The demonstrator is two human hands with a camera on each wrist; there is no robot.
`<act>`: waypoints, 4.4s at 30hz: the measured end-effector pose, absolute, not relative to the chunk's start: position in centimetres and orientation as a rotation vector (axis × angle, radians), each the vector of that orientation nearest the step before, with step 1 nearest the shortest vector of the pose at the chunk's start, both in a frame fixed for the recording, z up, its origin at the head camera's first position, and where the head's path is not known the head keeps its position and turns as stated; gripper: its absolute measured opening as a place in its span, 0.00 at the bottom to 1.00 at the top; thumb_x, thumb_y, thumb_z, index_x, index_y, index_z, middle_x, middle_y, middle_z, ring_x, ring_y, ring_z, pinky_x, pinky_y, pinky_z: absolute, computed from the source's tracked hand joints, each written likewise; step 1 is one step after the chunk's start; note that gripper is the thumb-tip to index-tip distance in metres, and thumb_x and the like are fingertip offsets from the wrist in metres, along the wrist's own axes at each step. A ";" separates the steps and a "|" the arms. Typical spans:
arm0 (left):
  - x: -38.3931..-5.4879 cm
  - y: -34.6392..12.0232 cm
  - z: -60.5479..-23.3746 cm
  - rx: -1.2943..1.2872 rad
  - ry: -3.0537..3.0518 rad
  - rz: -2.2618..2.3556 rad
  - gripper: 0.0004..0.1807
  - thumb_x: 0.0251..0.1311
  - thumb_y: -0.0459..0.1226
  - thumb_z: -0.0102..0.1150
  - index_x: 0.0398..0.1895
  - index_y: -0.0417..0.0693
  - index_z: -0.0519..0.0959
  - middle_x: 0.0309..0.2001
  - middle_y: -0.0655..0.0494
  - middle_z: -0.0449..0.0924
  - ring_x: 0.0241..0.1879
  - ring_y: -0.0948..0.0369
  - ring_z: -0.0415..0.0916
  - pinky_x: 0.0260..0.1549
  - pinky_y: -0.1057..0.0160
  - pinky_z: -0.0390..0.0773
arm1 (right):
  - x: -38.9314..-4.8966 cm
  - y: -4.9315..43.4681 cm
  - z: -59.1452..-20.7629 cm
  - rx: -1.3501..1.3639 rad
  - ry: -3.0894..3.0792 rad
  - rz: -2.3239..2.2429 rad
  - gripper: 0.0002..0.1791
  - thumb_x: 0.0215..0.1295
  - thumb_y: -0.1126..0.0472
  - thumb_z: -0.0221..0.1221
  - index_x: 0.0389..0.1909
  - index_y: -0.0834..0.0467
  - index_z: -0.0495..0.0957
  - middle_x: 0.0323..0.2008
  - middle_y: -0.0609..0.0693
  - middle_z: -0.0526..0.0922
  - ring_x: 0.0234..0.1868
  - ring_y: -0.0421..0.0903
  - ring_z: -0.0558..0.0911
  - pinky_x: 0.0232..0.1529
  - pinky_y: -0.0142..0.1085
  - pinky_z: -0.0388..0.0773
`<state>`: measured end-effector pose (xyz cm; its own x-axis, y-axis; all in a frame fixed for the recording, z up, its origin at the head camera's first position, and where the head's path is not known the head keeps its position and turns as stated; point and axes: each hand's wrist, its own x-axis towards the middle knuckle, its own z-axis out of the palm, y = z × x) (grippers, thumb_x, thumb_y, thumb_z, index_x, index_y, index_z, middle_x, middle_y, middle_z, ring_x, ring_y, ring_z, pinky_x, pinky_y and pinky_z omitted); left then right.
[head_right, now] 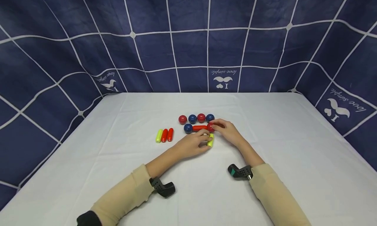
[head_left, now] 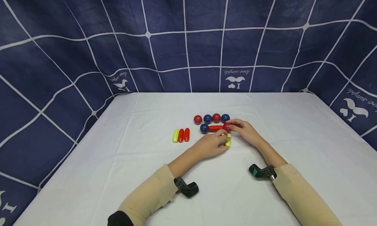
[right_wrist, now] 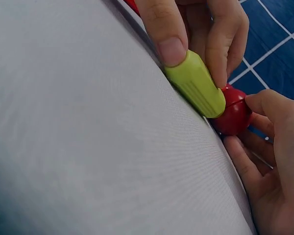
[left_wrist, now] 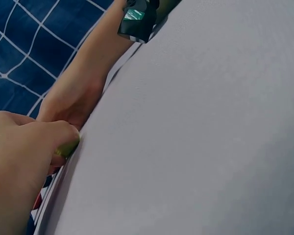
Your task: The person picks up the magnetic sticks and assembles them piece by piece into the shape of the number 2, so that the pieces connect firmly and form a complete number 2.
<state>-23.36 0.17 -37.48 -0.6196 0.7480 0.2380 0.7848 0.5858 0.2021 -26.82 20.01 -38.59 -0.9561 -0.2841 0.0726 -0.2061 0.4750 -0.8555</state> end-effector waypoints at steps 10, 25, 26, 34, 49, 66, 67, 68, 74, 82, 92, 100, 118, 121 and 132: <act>-23.2 0.9 -37.6 -1.228 -2.673 -0.343 0.12 0.61 0.48 0.51 0.41 0.53 0.77 0.43 0.61 0.70 0.24 0.71 0.66 0.23 0.79 0.64 | -26.8 19.9 -38.5 -0.414 2.602 -1.531 0.24 0.65 0.51 0.51 0.56 0.61 0.70 0.57 0.60 0.71 0.60 0.55 0.67 0.62 0.53 0.59; -23.1 1.2 -37.5 -1.155 -2.705 -0.346 0.16 0.61 0.49 0.51 0.48 0.53 0.75 0.47 0.60 0.70 0.27 0.69 0.70 0.28 0.77 0.71 | -26.7 20.0 -38.6 -0.424 2.601 -1.533 0.23 0.66 0.51 0.50 0.57 0.61 0.70 0.58 0.60 0.71 0.62 0.56 0.66 0.63 0.54 0.57; -23.1 1.2 -37.5 -1.145 -2.712 -0.379 0.17 0.61 0.48 0.51 0.49 0.53 0.75 0.47 0.60 0.71 0.28 0.69 0.71 0.30 0.76 0.72 | -26.7 20.0 -38.6 -0.425 2.601 -1.533 0.24 0.65 0.51 0.51 0.57 0.61 0.70 0.58 0.60 0.71 0.62 0.56 0.66 0.63 0.53 0.57; -23.0 1.0 -37.3 -1.084 -2.765 -0.618 0.16 0.63 0.49 0.47 0.50 0.55 0.75 0.49 0.61 0.73 0.41 0.68 0.75 0.44 0.72 0.74 | -26.3 20.3 -38.8 -0.411 2.630 -1.478 0.26 0.64 0.48 0.52 0.57 0.60 0.70 0.56 0.59 0.73 0.59 0.55 0.69 0.61 0.51 0.62; -28.4 -5.2 -37.2 -0.587 -2.523 -0.990 0.13 0.59 0.36 0.53 0.47 0.45 0.77 0.48 0.49 0.75 0.51 0.55 0.72 0.54 0.58 0.69 | -26.2 19.6 -38.1 -0.398 2.643 -1.430 0.24 0.65 0.52 0.51 0.58 0.61 0.69 0.58 0.61 0.70 0.58 0.56 0.67 0.61 0.52 0.61; -28.9 -5.5 -37.8 -0.348 -2.780 -0.837 0.19 0.57 0.39 0.58 0.50 0.46 0.68 0.46 0.47 0.75 0.47 0.53 0.75 0.49 0.56 0.73 | -26.5 19.6 -38.5 -0.397 2.663 -1.414 0.27 0.63 0.47 0.52 0.58 0.59 0.69 0.56 0.59 0.71 0.56 0.54 0.69 0.59 0.51 0.64; -28.9 -5.4 -37.9 -0.341 -2.770 -0.849 0.19 0.57 0.39 0.58 0.50 0.46 0.68 0.46 0.47 0.75 0.47 0.53 0.75 0.49 0.56 0.73 | -26.5 19.7 -38.5 -0.395 2.663 -1.415 0.27 0.63 0.47 0.52 0.57 0.59 0.69 0.56 0.59 0.71 0.56 0.54 0.69 0.59 0.51 0.63; -28.9 -5.4 -37.9 -0.337 -2.758 -0.867 0.19 0.57 0.39 0.58 0.50 0.46 0.68 0.46 0.47 0.74 0.47 0.53 0.75 0.49 0.56 0.73 | -26.5 19.7 -38.5 -0.392 2.664 -1.415 0.27 0.63 0.47 0.52 0.57 0.59 0.69 0.56 0.59 0.71 0.56 0.54 0.69 0.59 0.51 0.63; -28.3 -5.1 -37.6 -0.346 -2.683 -0.961 0.24 0.56 0.39 0.58 0.56 0.46 0.69 0.49 0.48 0.73 0.46 0.56 0.75 0.49 0.58 0.73 | -26.5 19.7 -38.5 -0.400 2.666 -1.407 0.27 0.64 0.47 0.51 0.57 0.60 0.69 0.56 0.60 0.72 0.55 0.54 0.69 0.59 0.50 0.64; -26.2 -4.0 -35.5 -0.446 -2.613 -1.222 0.22 0.55 0.38 0.56 0.55 0.44 0.71 0.49 0.49 0.71 0.46 0.55 0.73 0.47 0.59 0.74 | -26.6 19.5 -38.2 -0.413 2.673 -1.408 0.26 0.64 0.48 0.52 0.57 0.59 0.70 0.56 0.59 0.72 0.55 0.53 0.70 0.59 0.50 0.65; -21.9 -1.0 -34.5 -0.603 -2.843 -1.642 0.20 0.55 0.44 0.57 0.51 0.53 0.71 0.41 0.54 0.75 0.32 0.61 0.72 0.29 0.68 0.72 | -26.7 19.5 -38.3 -0.449 2.656 -1.452 0.25 0.64 0.49 0.52 0.56 0.60 0.70 0.54 0.58 0.74 0.54 0.53 0.72 0.57 0.48 0.67; -20.0 -0.1 -36.2 -0.672 -2.951 -1.554 0.12 0.53 0.42 0.60 0.41 0.53 0.75 0.30 0.58 0.77 0.25 0.66 0.69 0.24 0.71 0.68 | -26.7 19.5 -38.5 -0.461 2.663 -1.440 0.24 0.65 0.50 0.51 0.57 0.60 0.69 0.54 0.59 0.74 0.53 0.53 0.71 0.58 0.49 0.66; -19.7 0.7 -37.4 -0.758 -2.834 -1.384 0.16 0.48 0.45 0.66 0.34 0.46 0.74 0.23 0.59 0.74 0.21 0.70 0.66 0.21 0.75 0.67 | -26.5 19.9 -38.5 -0.416 2.679 -1.424 0.26 0.63 0.50 0.53 0.58 0.61 0.69 0.56 0.60 0.72 0.56 0.55 0.71 0.59 0.51 0.65; -19.7 0.9 -37.5 -0.704 -2.828 -1.392 0.16 0.47 0.47 0.66 0.29 0.47 0.72 0.19 0.60 0.71 0.18 0.70 0.64 0.18 0.74 0.64 | -26.6 20.0 -38.7 -0.412 2.685 -1.431 0.25 0.63 0.50 0.53 0.57 0.61 0.69 0.56 0.60 0.72 0.55 0.55 0.71 0.59 0.51 0.65; -19.8 1.5 -37.7 -0.663 -2.790 -1.431 0.16 0.47 0.46 0.66 0.27 0.46 0.72 0.17 0.61 0.69 0.17 0.71 0.63 0.17 0.74 0.62 | -26.6 19.7 -38.6 -0.430 2.689 -1.444 0.25 0.63 0.51 0.54 0.57 0.61 0.70 0.55 0.60 0.74 0.54 0.55 0.72 0.58 0.50 0.66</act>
<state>-19.84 1.46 -37.74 -0.9125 0.3882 0.1290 0.3312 0.5162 0.7898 -26.55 19.72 -38.63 -0.9592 -0.2715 0.0787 -0.2155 0.5226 -0.8249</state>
